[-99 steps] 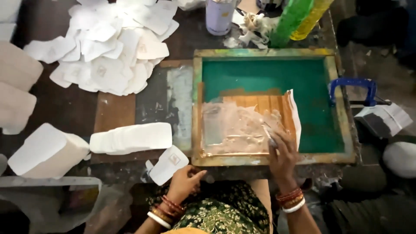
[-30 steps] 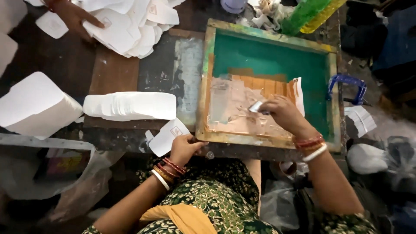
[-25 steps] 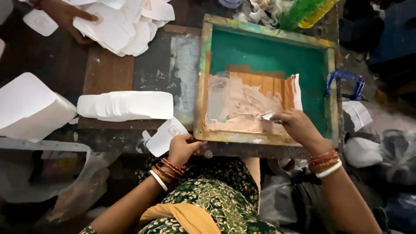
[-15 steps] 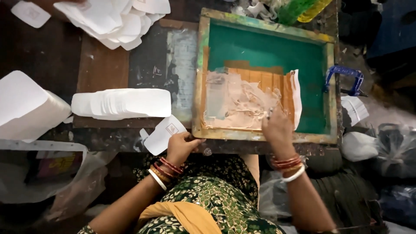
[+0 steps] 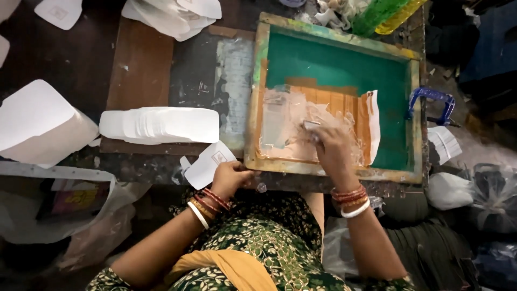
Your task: Screen printing logos onto small white fabric pieces.
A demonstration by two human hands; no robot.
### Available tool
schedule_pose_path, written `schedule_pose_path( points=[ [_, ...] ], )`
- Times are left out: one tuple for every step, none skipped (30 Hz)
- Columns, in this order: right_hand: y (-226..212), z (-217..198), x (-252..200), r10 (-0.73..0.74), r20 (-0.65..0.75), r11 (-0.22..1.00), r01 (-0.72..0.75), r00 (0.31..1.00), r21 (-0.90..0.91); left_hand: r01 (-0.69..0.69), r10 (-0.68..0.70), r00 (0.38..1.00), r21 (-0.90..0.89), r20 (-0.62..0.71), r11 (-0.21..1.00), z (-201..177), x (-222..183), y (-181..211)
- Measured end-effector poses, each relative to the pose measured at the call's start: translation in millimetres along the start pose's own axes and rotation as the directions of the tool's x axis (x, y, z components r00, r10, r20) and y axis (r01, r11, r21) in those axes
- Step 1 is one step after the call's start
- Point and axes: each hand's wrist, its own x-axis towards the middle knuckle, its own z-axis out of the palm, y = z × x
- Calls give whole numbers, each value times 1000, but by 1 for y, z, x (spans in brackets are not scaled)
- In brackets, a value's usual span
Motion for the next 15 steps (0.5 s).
schedule_pose_path(
  points=[
    [2,1,-12,-2,-1,1000,2,1000,0,-2,2,1000,0,-1,1000,-1,5,-7],
    [3,1,-23,6,75,1000,-3,997,-31,8,-8,1000,-44,13,999,-2,10,-13],
    [5,1,-35,18,151,998,-8,988,-64,21,-18,999,-86,30,996,-2,14,-19],
    [5,-4,-38,18,150,998,-8,989,-65,19,-17,999,-86,31,996,-2,12,-14],
    [5,-9,-42,-25,154,999,31,988,-37,24,-22,1000,-78,20,997,-1,9,-9],
    [5,-14,-46,-67,158,998,69,985,-9,28,-28,1000,-70,9,997,0,6,-4],
    [9,-17,-38,-65,156,998,68,986,-12,27,-26,1000,-69,13,997,0,5,0],
    [13,-19,-30,-35,157,999,39,987,-21,36,-37,999,-33,-3,999,1,3,3],
    [17,-21,-24,-3,157,1000,8,988,-28,49,-49,999,7,-18,999,1,0,6],
    [16,-21,-7,2,155,1000,3,988,-30,50,-50,999,10,-14,999,1,0,6],
    [16,-21,9,-19,132,999,22,991,-26,44,-44,999,2,-13,999,1,0,5],
    [16,-21,26,-39,108,999,41,993,-22,37,-38,999,-7,-12,999,1,1,5],
    [17,-18,29,-34,109,999,37,993,-22,41,-41,999,-5,-9,999,2,-2,6],
    [17,-14,33,10,175,998,1,984,-61,31,-30,999,49,-21,998,2,-4,8],
    [18,-10,41,50,236,995,-27,970,-101,16,-13,999,102,-37,995,1,-4,11]
  ],
)
